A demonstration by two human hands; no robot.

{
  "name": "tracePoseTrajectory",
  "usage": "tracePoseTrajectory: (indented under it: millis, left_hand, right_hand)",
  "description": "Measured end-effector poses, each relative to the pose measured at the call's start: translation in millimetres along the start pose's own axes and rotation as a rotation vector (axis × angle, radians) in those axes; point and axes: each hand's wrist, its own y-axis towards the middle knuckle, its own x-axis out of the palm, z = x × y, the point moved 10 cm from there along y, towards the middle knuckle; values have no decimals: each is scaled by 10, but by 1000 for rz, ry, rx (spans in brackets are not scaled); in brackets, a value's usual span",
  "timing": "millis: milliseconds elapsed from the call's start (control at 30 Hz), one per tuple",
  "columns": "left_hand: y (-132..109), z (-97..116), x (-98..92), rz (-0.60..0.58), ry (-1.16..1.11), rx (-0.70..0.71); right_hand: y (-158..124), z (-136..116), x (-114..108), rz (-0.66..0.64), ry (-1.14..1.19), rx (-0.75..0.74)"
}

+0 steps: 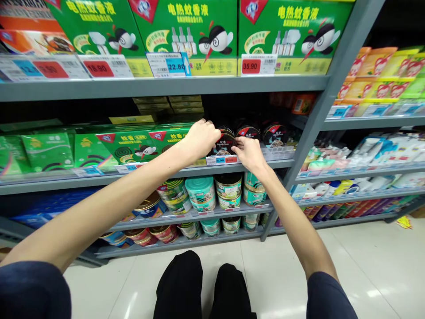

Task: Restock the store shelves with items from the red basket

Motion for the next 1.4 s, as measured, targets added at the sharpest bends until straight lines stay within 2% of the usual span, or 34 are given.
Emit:
tracePoseTrajectory:
  millis: [300, 567, 733, 900, 967, 1167, 1300, 1400]
  left_hand:
    - [12, -28, 13, 22, -6, 18]
    - [39, -79, -35, -13, 28, 2]
    - [18, -235, -107, -73, -51, -50]
    - [44, -405, -223, 1, -143, -87]
    - [77, -409, -200, -13, -153, -78]
    - [110, -327, 37, -170, -175, 6]
    - [65, -311, 75, -159, -166, 33]
    - [48, -282, -12, -84, -189, 56]
  right_hand:
    - [-28, -21, -63, -3, -129, 57]
    - [-46, -103, -24, -21, -163, 23]
    - [-72, -84, -39, 8, -186, 36]
    - [-71, -83, -79, 27, -204, 26]
    - [-68, -90, -81, 8, -195, 33]
    - [-108, -115, -87, -28, -187, 33]
    - [-156, -202, -137, 43, -226, -44]
    - [-183, -298, -201, 146, -302, -126]
